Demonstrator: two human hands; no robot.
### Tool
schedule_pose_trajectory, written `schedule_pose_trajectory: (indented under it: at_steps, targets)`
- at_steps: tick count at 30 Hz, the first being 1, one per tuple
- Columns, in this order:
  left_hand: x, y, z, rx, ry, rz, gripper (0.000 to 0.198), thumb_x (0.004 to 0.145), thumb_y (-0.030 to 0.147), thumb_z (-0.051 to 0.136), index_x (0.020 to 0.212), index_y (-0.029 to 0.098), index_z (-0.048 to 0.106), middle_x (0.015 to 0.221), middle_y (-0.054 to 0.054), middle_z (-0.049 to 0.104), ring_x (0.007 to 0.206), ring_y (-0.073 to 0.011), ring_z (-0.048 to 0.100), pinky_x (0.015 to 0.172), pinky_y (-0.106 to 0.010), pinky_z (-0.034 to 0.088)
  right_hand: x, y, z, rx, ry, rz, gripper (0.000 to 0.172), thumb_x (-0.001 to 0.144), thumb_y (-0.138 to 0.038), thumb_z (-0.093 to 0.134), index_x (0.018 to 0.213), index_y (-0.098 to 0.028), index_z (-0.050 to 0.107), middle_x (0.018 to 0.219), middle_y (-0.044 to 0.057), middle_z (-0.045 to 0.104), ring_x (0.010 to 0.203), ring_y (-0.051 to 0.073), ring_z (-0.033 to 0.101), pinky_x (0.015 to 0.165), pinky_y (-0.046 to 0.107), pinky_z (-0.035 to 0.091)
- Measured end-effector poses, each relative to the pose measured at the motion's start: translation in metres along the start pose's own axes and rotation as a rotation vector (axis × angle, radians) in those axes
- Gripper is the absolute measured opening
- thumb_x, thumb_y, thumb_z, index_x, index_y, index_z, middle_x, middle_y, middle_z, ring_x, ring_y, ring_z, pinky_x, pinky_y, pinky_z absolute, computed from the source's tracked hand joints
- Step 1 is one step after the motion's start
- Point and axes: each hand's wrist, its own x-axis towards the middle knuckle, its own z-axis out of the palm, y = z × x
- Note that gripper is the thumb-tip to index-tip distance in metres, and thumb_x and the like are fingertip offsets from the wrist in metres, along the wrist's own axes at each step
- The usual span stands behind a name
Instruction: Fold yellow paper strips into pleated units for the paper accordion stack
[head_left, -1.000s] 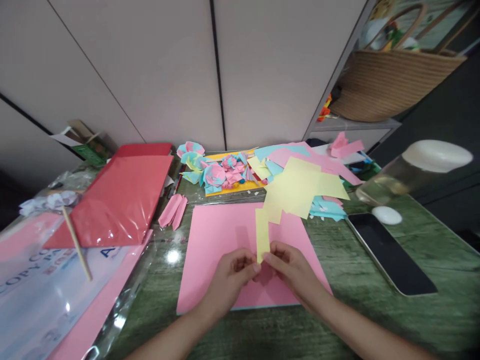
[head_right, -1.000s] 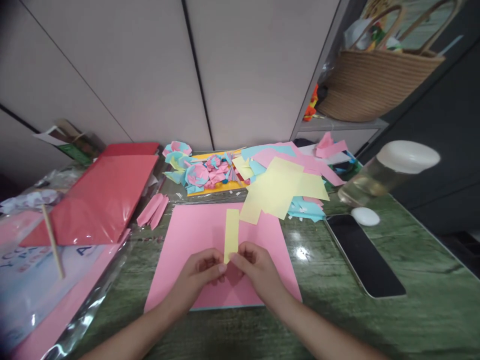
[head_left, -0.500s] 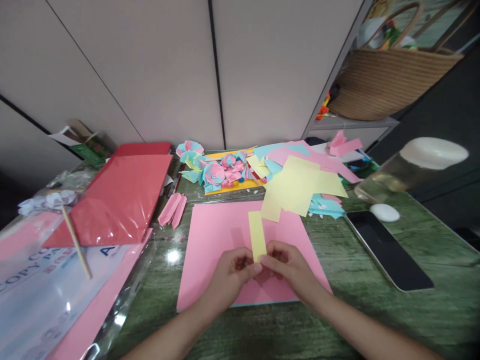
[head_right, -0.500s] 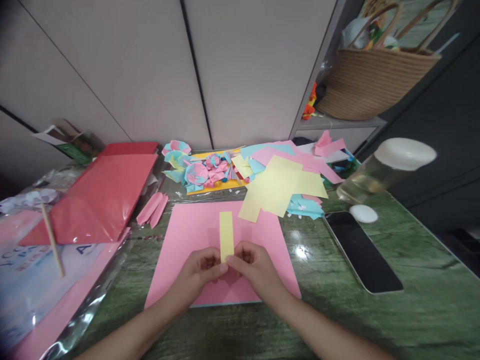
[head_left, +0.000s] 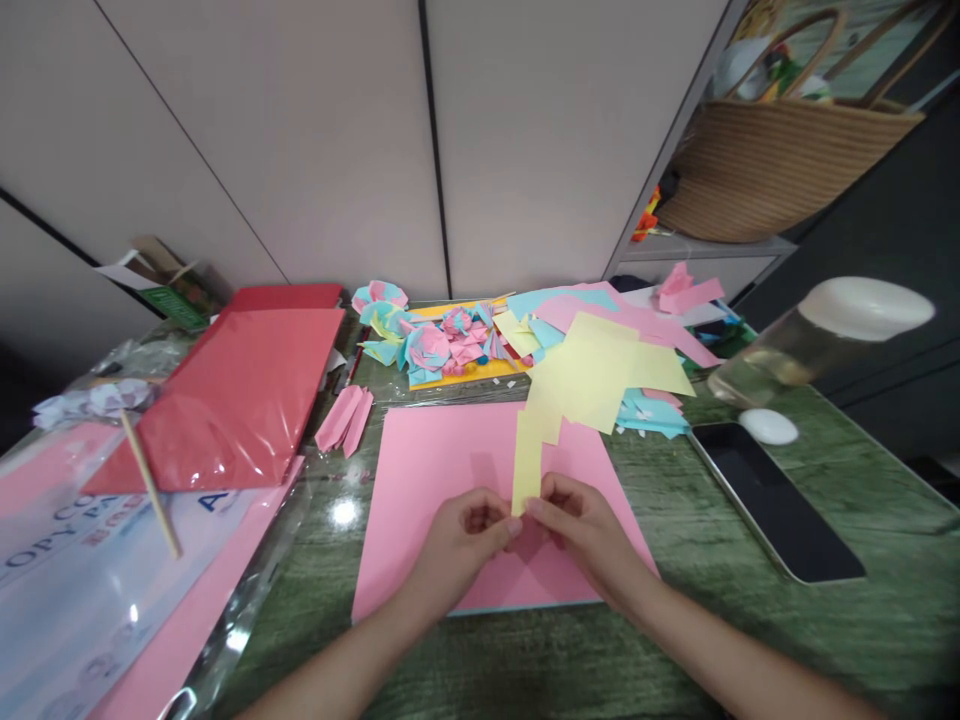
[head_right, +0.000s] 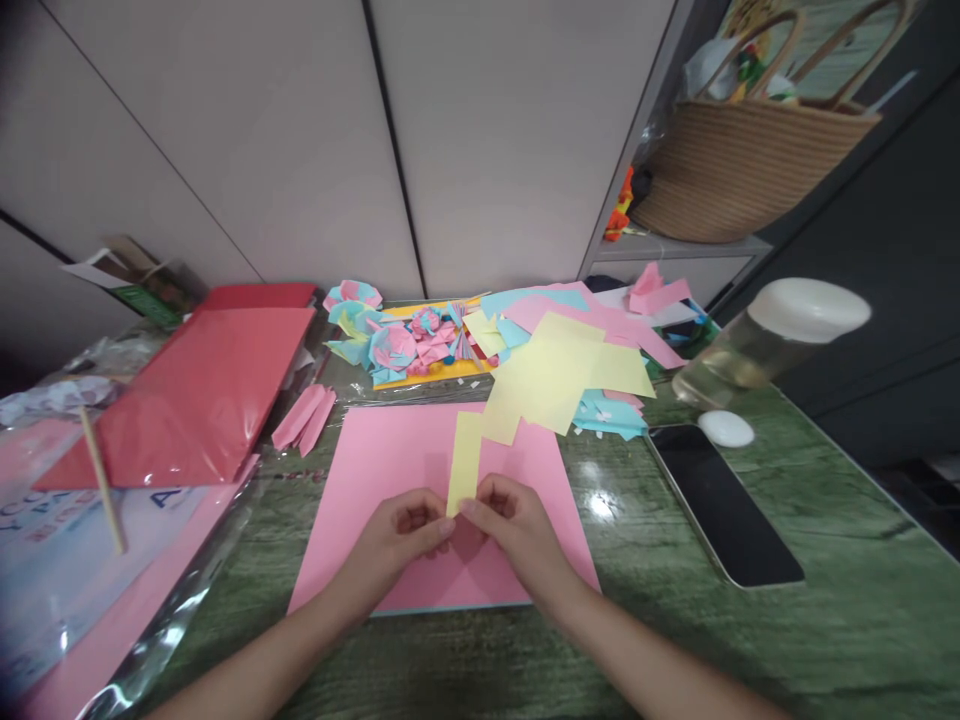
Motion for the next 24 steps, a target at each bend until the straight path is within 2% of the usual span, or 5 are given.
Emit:
schedule_pose_trajectory:
  at_steps: [12, 15, 18, 21, 24]
  targets:
    - [0.001, 0.0, -0.003, -0.013, -0.039, 0.014, 0.024, 0.069, 0.035, 0.063, 0.065, 0.016, 0.05, 0.058, 0.004, 0.046, 0.056, -0.0096, 0.041, 0.055, -0.022, 0.031, -0.001, 0.001, -0.001, 0.003, -0.062, -0.016, 0.031, 0.07, -0.043, 0.064, 0.064, -0.017, 0.049, 0.058, -0.004, 0.044, 0.054, 0.008, 0.039, 0.052, 0.022, 0.031]
    - [0.0, 0.001, -0.006, -0.015, -0.081, 0.0, 0.018, 0.068, 0.029, 0.061, 0.065, 0.016, 0.049, 0.057, 0.003, 0.047, 0.054, -0.0098, 0.043, 0.052, -0.022, 0.031, 0.001, -0.006, -0.005, 0.014, -0.137, -0.019, 0.028, 0.072, -0.042, 0.062, 0.078, -0.016, 0.058, 0.071, 0.001, 0.055, 0.065, 0.012, 0.049, 0.059, 0.024, 0.037]
    - [-0.003, 0.003, -0.008, 0.0, -0.121, 0.007, 0.013, 0.066, 0.021, 0.059, 0.063, 0.016, 0.048, 0.057, 0.003, 0.048, 0.053, -0.0094, 0.042, 0.05, -0.021, 0.029, 0.005, -0.012, -0.014, 0.035, -0.092, -0.064, 0.031, 0.074, -0.043, 0.059, 0.092, -0.018, 0.058, 0.079, 0.002, 0.058, 0.069, 0.013, 0.052, 0.062, 0.026, 0.04]
    - [-0.008, 0.008, -0.009, 0.022, -0.167, 0.032, 0.012, 0.065, 0.017, 0.062, 0.063, 0.015, 0.051, 0.06, 0.003, 0.049, 0.058, -0.0096, 0.043, 0.054, -0.021, 0.03, 0.009, -0.014, -0.022, -0.013, 0.007, -0.085, 0.026, 0.073, -0.042, 0.061, 0.081, -0.018, 0.057, 0.067, -0.001, 0.055, 0.059, 0.011, 0.05, 0.057, 0.024, 0.039]
    - [-0.01, 0.012, -0.008, 0.008, -0.208, 0.062, 0.013, 0.068, 0.023, 0.064, 0.072, 0.015, 0.055, 0.068, 0.001, 0.052, 0.067, -0.0115, 0.047, 0.06, -0.022, 0.034, 0.01, -0.015, -0.024, -0.083, -0.029, -0.054, 0.025, 0.072, -0.041, 0.063, 0.071, -0.017, 0.055, 0.058, -0.002, 0.053, 0.052, 0.01, 0.047, 0.051, 0.023, 0.036]
